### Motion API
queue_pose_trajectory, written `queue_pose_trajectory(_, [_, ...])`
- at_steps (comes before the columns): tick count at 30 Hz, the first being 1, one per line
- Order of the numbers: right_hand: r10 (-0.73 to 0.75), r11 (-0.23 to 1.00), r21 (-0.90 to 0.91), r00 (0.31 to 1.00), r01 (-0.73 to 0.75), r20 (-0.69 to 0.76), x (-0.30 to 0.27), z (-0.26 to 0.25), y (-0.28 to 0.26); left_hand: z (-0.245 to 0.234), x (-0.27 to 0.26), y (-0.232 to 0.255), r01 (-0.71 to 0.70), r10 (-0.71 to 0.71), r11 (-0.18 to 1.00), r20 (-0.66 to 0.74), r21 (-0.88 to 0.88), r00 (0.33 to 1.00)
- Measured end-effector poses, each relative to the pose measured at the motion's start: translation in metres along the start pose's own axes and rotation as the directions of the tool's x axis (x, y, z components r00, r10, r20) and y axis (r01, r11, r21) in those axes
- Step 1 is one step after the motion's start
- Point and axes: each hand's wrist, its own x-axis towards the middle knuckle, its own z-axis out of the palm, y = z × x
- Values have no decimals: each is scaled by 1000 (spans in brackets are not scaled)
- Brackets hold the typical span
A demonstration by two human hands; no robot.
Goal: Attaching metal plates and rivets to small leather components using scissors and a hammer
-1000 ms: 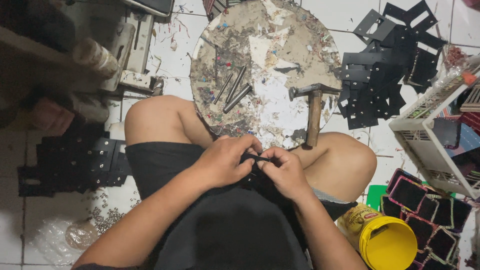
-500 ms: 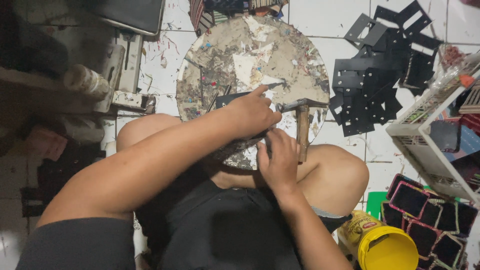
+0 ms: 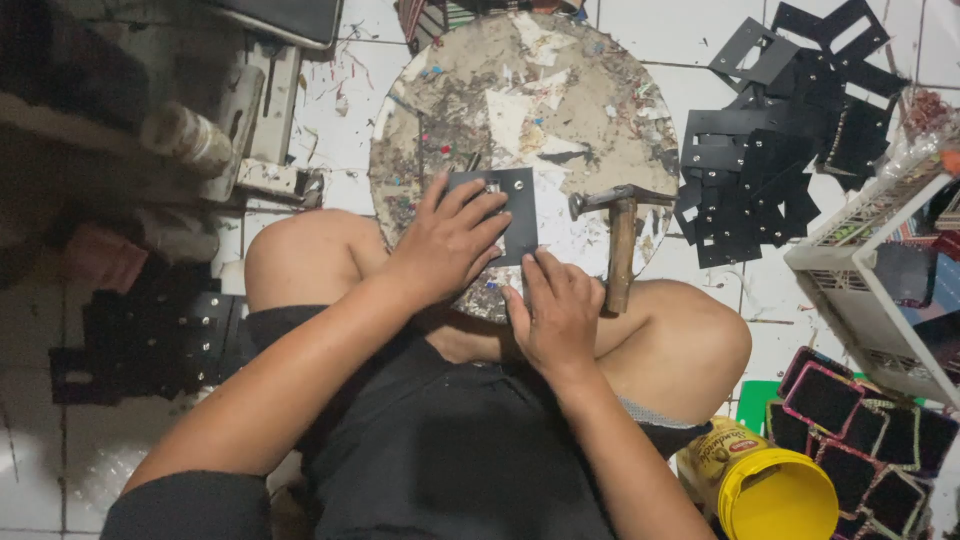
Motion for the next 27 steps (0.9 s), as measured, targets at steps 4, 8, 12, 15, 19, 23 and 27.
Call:
queue_pose_trajectory(4, [-9,999,-39,999,11,50,4,-7,-6,2,-11,-8,-1,1,996,5,-86,1000])
queue_pose_trajectory(8, [-54,992,-114,998,55,11,3,-1,-5,-11,-17,-14,153,-145,977,63,-150,987])
queue_pose_trajectory(12, [-74,986,-149,997,72,-6,2,2,-5,8,-32,-26,195,-204,975,-77,-109,976])
queue_pose_trajectory(15, [-65,985,-158,998,63,-10,0,5,-6,11,-34,-29,235,-251,961,-101,-147,963])
queue_pose_trajectory(19, [-48,985,-164,999,45,-15,-1,8,-7,10,-37,-35,199,-257,942,-197,-272,946])
queue_pose_trajectory(23, [-78,982,-173,997,74,-16,-1,8,-7,12,-38,-39,190,-271,932,-246,-308,931])
queue_pose_trajectory(27, [-108,968,-234,993,95,-45,-4,15,-4,26,-39,-42,156,-267,931,-324,-330,908])
